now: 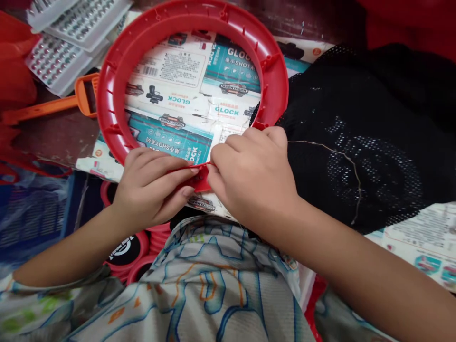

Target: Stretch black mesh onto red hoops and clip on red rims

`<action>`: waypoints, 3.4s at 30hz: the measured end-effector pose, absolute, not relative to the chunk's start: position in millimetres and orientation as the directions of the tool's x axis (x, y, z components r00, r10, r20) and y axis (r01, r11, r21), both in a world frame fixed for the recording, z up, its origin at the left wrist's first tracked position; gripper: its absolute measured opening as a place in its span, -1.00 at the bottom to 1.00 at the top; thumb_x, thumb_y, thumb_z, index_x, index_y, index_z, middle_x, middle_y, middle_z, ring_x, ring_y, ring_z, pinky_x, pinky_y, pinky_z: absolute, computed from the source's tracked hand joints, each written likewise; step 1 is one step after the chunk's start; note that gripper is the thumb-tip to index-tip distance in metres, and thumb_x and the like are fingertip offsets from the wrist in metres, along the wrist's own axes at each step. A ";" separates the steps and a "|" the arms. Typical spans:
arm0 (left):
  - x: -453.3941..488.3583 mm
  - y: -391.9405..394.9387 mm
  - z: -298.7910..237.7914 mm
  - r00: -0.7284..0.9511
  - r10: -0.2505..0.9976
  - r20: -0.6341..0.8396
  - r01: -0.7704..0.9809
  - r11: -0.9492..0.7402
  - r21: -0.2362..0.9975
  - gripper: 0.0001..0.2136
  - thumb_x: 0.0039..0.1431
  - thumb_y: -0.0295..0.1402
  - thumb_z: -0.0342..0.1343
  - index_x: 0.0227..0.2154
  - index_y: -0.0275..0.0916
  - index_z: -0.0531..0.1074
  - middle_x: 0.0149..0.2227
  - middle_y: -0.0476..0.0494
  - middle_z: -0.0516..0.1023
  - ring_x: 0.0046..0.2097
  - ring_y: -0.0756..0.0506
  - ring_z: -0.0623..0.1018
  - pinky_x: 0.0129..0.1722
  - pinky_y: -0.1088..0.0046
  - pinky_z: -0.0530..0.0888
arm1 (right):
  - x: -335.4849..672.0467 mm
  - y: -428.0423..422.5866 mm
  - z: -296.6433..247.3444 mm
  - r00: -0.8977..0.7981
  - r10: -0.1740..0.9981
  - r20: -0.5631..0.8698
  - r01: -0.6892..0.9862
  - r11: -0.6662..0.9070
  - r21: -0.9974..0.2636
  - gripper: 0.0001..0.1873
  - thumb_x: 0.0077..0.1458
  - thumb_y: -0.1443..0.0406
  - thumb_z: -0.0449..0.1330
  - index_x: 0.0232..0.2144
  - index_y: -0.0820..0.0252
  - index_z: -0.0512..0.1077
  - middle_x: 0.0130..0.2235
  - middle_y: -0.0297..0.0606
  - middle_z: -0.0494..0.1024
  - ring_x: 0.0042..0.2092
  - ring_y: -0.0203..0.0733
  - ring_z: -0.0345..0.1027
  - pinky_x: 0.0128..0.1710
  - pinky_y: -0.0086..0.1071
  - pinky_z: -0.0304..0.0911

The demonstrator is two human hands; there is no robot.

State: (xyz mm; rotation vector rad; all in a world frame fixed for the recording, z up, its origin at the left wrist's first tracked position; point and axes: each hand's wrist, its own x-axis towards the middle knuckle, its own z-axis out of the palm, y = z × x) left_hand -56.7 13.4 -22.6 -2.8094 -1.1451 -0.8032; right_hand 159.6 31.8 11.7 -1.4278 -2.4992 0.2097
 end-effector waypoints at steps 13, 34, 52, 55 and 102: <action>-26.0 26.1 -7.0 0.470 0.858 0.205 0.753 -0.511 0.414 -0.75 0.36 -0.36 0.02 -0.38 -0.28 0.55 -0.40 -0.12 0.55 -0.31 -0.14 0.53 -0.28 0.30 0.33 | 157.0 37.5 20.6 -0.388 0.922 0.020 0.860 0.370 -0.351 -0.85 0.20 0.34 0.22 -0.43 0.20 0.50 -0.41 -0.28 0.54 -0.36 -0.19 0.35 -0.36 -0.35 0.06; -18.1 31.6 -8.1 0.453 0.866 0.213 0.813 -0.499 0.300 -0.72 0.28 -0.31 0.00 -0.55 -0.22 0.35 -0.54 -0.06 0.43 -0.44 -0.10 0.41 -0.38 0.31 0.21 | 171.7 44.5 32.4 -0.420 0.907 0.031 0.873 0.413 -0.260 -0.80 0.20 0.44 0.18 -0.47 0.24 0.50 -0.40 -0.26 0.54 -0.36 -0.23 0.39 -0.37 -0.38 0.13; -17.9 28.4 2.4 0.591 0.778 0.213 0.698 -0.626 0.347 -0.79 0.34 -0.41 0.03 -0.20 -0.32 0.58 -0.35 -0.13 0.59 -0.28 -0.24 0.56 -0.28 0.18 0.36 | 163.0 39.7 29.2 -0.334 0.922 -0.195 0.914 0.267 -0.305 -0.89 0.17 0.41 0.18 -0.41 0.18 0.40 -0.49 -0.35 0.49 -0.48 -0.27 0.29 -0.46 -0.41 -0.05; -13.9 30.0 -1.0 0.592 0.775 0.223 0.699 -0.631 0.337 -0.76 0.33 -0.49 -0.02 -0.29 -0.33 0.58 -0.43 -0.10 0.54 -0.36 -0.22 0.54 -0.35 0.20 0.34 | 167.7 38.8 32.9 -0.396 0.905 -0.154 0.879 0.325 -0.349 -0.89 0.16 0.44 0.16 -0.39 0.18 0.42 -0.47 -0.36 0.50 -0.47 -0.28 0.28 -0.45 -0.42 -0.02; -9.9 34.6 -9.5 0.535 0.791 0.295 0.683 -0.611 0.401 -0.73 0.33 -0.46 -0.03 -0.47 -0.27 0.49 -0.53 -0.07 0.43 -0.45 -0.18 0.49 -0.45 0.25 0.32 | 175.7 45.0 34.9 -0.290 0.947 -0.136 0.826 0.176 -0.535 -0.84 0.06 0.51 0.23 -0.36 0.19 0.51 -0.49 -0.42 0.55 -0.50 -0.33 0.38 -0.49 -0.47 0.15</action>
